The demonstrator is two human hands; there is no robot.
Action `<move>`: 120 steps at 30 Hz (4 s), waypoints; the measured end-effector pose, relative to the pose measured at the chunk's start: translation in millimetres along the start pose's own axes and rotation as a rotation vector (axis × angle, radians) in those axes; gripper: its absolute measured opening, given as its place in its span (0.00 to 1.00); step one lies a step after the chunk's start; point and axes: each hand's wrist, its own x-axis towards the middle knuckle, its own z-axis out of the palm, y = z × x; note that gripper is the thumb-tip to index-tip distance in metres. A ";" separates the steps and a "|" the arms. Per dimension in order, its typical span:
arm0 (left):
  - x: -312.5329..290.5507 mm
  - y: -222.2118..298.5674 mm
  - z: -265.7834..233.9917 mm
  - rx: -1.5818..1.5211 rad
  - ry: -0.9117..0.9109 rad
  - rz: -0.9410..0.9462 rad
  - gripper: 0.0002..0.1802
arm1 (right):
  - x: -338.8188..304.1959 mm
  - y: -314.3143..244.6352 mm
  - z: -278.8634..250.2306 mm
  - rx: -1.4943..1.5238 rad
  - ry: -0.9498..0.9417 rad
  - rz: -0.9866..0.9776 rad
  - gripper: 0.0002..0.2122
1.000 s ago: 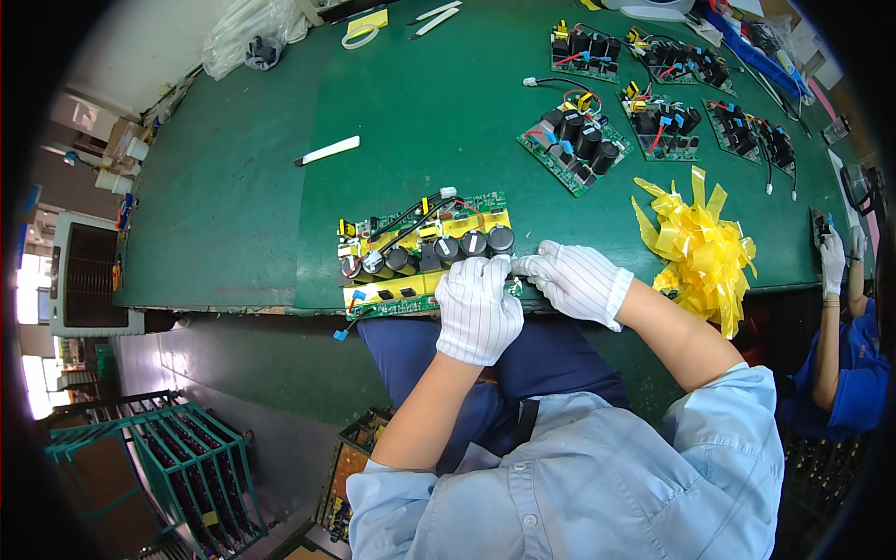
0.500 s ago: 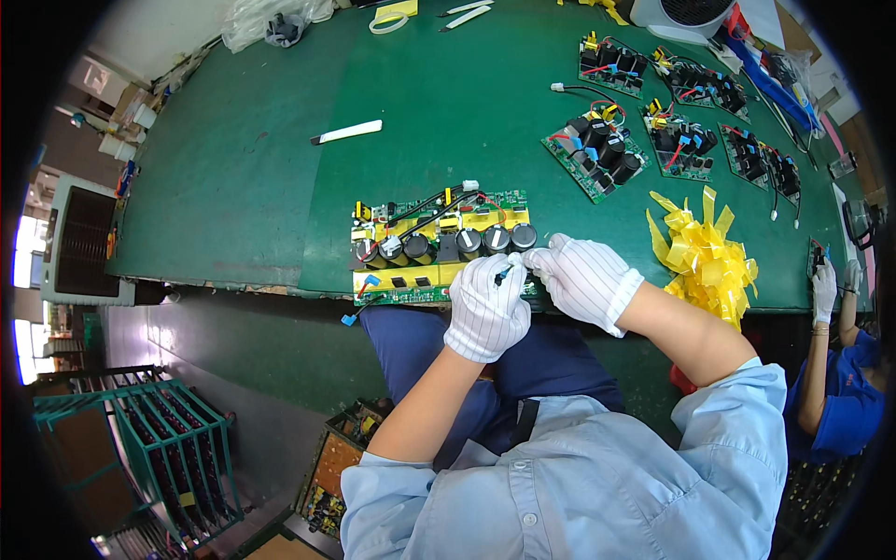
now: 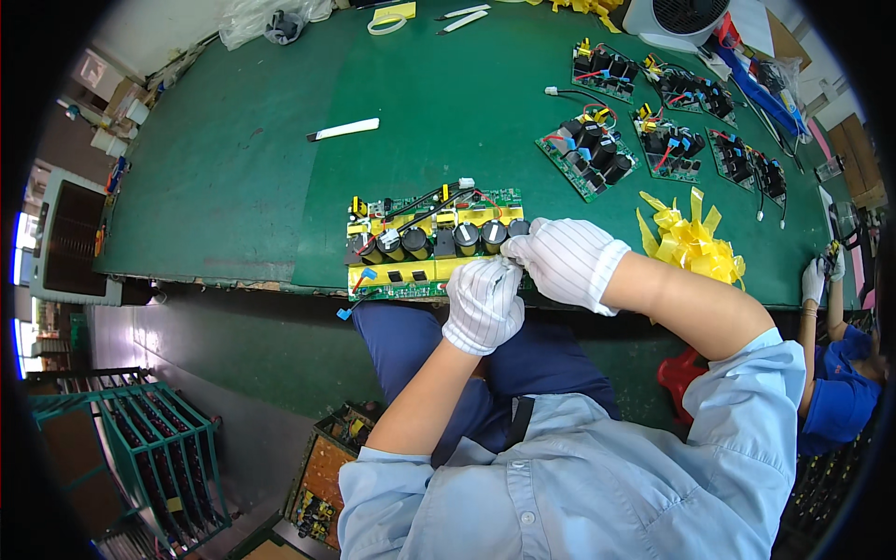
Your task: Applying yellow tape and inspecting components on green PCB units at an assembly station.
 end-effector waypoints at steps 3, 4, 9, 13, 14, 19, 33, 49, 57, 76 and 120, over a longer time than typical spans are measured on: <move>0.0 0.2 -1.2 0.014 0.019 0.018 0.28 | 3.0 1.0 -1.5 -0.061 -0.022 -0.023 0.11; 0.1 0.5 -2.1 0.017 0.011 0.028 0.27 | 2.8 -0.6 -1.9 -0.083 -0.007 -0.038 0.12; -8.6 -3.0 2.6 0.021 -0.024 0.026 0.20 | 15.4 -23.2 -20.5 -0.172 0.032 -0.070 0.11; -7.9 0.0 1.4 0.047 -0.055 0.015 0.18 | 24.0 -33.8 -37.2 -0.190 0.065 -0.127 0.12; -6.3 1.7 0.5 0.070 -0.060 0.009 0.18 | 25.6 -36.0 -41.2 -0.188 0.077 -0.146 0.12; 3.3 1.7 -2.8 0.046 0.029 0.046 0.17 | 34.1 -63.8 -63.3 -0.228 0.094 -0.164 0.10; 24.5 -4.4 -81.0 0.130 -0.013 -0.237 0.23 | 58.2 -28.2 -61.7 -0.189 0.175 -0.100 0.15; -26.2 -45.8 -61.7 0.435 0.101 -0.176 0.37 | 67.9 -42.4 -65.9 -0.358 0.215 -0.181 0.13; -40.9 -60.7 -47.5 0.390 0.183 -0.107 0.40 | 58.1 -69.4 -76.3 -0.452 0.228 -0.273 0.18; -28.3 -40.6 -55.2 0.336 0.169 -0.230 0.38 | 71.2 -102.6 -115.3 -0.615 0.499 -0.310 0.21; 38.8 -3.9 -86.9 0.382 0.299 -0.463 0.29 | 68.7 -89.2 -42.4 -0.135 0.527 -0.308 0.06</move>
